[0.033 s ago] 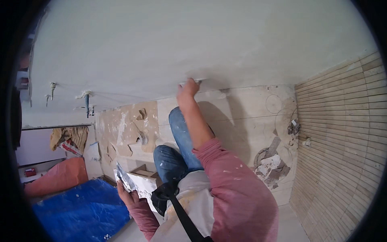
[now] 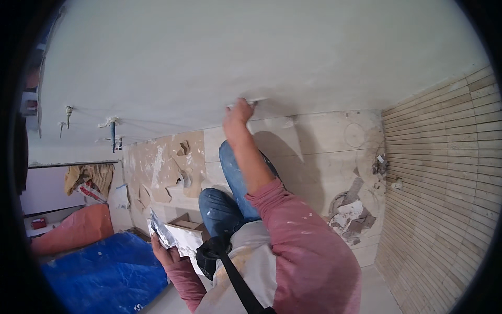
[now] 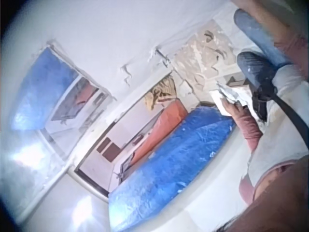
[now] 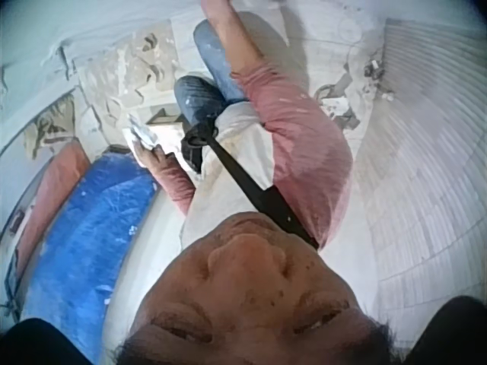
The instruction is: The person loads joint compound onto putty knives, transfers it between the blades, and applies it onto the wall using a putty knife.
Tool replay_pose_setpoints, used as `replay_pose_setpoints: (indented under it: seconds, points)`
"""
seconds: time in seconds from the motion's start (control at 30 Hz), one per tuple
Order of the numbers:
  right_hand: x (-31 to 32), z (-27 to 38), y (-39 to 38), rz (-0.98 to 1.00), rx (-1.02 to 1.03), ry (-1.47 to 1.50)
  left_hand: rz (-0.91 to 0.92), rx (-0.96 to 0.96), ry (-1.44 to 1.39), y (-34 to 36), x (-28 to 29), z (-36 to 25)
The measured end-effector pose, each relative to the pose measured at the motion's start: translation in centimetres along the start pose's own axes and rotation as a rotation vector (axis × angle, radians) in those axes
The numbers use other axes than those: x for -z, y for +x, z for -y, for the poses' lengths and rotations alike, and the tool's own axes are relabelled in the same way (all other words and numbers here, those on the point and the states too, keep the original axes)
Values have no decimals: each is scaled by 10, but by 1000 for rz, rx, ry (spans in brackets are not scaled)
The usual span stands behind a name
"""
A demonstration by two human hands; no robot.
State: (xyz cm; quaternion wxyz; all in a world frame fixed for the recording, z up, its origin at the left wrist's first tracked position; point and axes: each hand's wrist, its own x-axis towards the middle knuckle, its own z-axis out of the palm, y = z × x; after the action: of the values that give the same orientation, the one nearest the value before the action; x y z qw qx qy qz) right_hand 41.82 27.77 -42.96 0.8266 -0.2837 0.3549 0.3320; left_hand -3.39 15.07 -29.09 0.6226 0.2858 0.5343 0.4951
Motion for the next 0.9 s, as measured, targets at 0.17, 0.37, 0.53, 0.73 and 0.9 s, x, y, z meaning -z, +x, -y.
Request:
replay_pose_setpoints:
  seconds: [0.17,0.37,0.53,0.73,0.9]
  points:
    - [-69,53,-150,211,51,-21,47,-26,-41,7,-1,10]
    - [20,33,-120,519,0,-90,12,10,-51,6,-4,12]
    - [161,18,59,288,263,-726,-36,5,-31,-1,-8,10]
    - [210,42,193,-31,-114,-242,7,53,9,13,-6,22]
    - [195,21,210,-63,-135,-225,-18,11,48,2,-19,10]
